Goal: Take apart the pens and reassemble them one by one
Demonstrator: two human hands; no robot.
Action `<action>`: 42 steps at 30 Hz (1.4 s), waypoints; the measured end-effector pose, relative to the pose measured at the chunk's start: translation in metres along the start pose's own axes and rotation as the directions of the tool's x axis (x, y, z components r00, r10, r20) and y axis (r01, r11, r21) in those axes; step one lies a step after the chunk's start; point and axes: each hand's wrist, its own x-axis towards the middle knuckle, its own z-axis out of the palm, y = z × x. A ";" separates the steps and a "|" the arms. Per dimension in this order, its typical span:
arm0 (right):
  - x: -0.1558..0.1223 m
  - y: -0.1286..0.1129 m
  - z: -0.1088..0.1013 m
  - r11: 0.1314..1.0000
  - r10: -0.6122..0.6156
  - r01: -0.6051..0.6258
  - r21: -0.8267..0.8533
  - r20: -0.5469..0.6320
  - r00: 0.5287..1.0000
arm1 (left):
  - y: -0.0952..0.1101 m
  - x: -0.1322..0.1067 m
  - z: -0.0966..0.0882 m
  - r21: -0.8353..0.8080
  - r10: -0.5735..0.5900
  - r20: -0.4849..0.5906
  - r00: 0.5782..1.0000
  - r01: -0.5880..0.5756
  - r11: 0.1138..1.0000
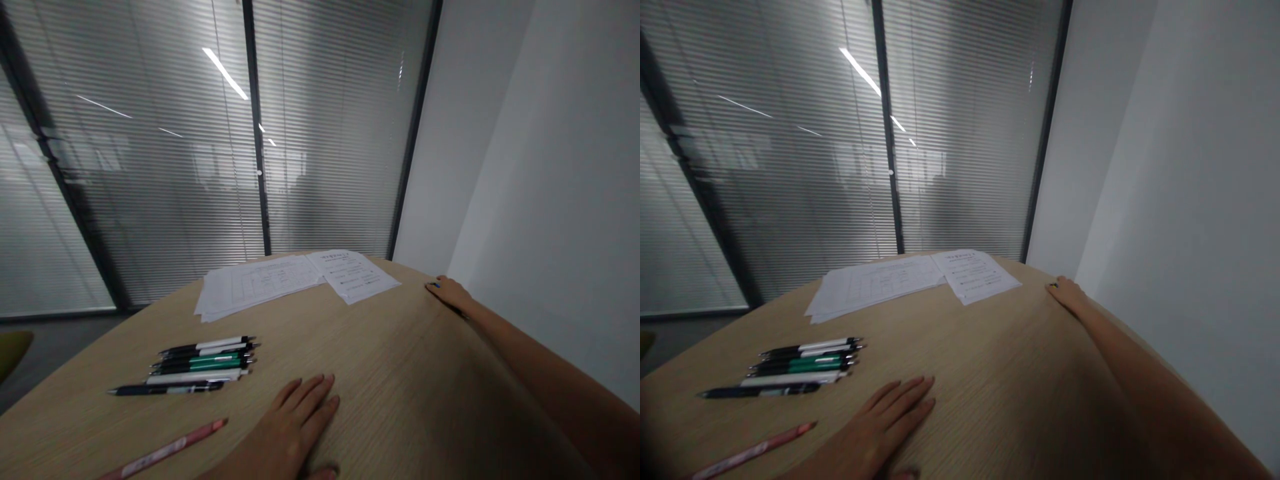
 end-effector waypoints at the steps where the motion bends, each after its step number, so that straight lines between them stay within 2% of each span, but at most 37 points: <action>1: 0.000 0.001 -0.003 1.000 -0.001 0.001 0.010 -0.001 1.000 | 0.000 0.000 0.000 -0.003 -0.001 0.004 1.000 0.001 1.000; 8: -0.017 0.004 -0.036 0.994 -0.083 0.087 0.069 -0.052 0.995 | 0.000 0.002 0.002 -0.025 -0.010 0.066 0.998 0.012 1.000; 11: -0.042 -0.006 -0.043 0.976 -0.190 0.194 0.100 -0.048 0.981 | -0.001 0.002 0.002 -0.044 -0.011 0.070 0.997 0.014 0.999; 13: -0.068 -0.019 -0.042 0.943 -0.306 0.307 0.128 -0.024 0.952 | -0.001 0.002 0.002 -0.046 -0.007 0.079 0.997 0.010 0.999; 16: -0.120 -0.045 -0.039 0.867 -0.477 0.464 0.179 0.033 0.878 | -0.002 0.001 0.004 -0.029 -0.002 0.081 0.997 0.004 1.000; 19: -0.172 -0.073 -0.040 0.728 -0.679 0.618 0.296 0.184 0.711 | -0.002 0.001 0.005 -0.008 0.007 0.081 0.997 -0.006 1.000; 21: -0.200 -0.088 -0.042 0.682 -0.729 0.650 0.335 0.242 0.641 | -0.001 0.001 0.005 0.007 0.014 0.086 0.996 -0.015 1.000; 23: -0.218 -0.100 -0.045 0.619 -0.784 0.692 0.371 0.245 0.570 | -0.001 0.001 0.004 0.020 0.019 0.087 0.996 -0.021 1.000; 24: -0.223 -0.104 -0.045 0.598 -0.800 0.704 0.383 0.225 0.557 | 0.000 0.001 0.004 0.027 0.021 0.083 0.996 -0.024 0.999; 29: -0.230 -0.109 -0.041 0.553 -0.824 0.736 0.391 0.129 0.551 | -0.002 0.002 -0.001 0.068 0.052 0.037 0.998 -0.054 0.996; 32: -0.229 -0.108 -0.039 0.554 -0.823 0.738 0.385 0.124 0.554 | -0.012 0.004 -0.009 0.182 0.035 -0.040 0.999 -0.028 0.983; 36: -0.230 -0.110 -0.042 0.557 -0.821 0.731 0.394 0.126 0.557 | -0.042 0.006 -0.031 0.326 -0.114 -0.111 0.987 0.145 0.934; 38: -0.231 -0.111 -0.043 0.558 -0.817 0.724 0.406 0.113 0.566 | -0.062 0.004 -0.044 0.294 -0.276 -0.117 0.954 0.299 0.908; 42: -0.232 -0.112 -0.044 0.560 -0.813 0.715 0.417 0.113 0.571 | -0.101 -0.009 -0.063 0.258 -0.394 -0.118 0.912 0.411 0.875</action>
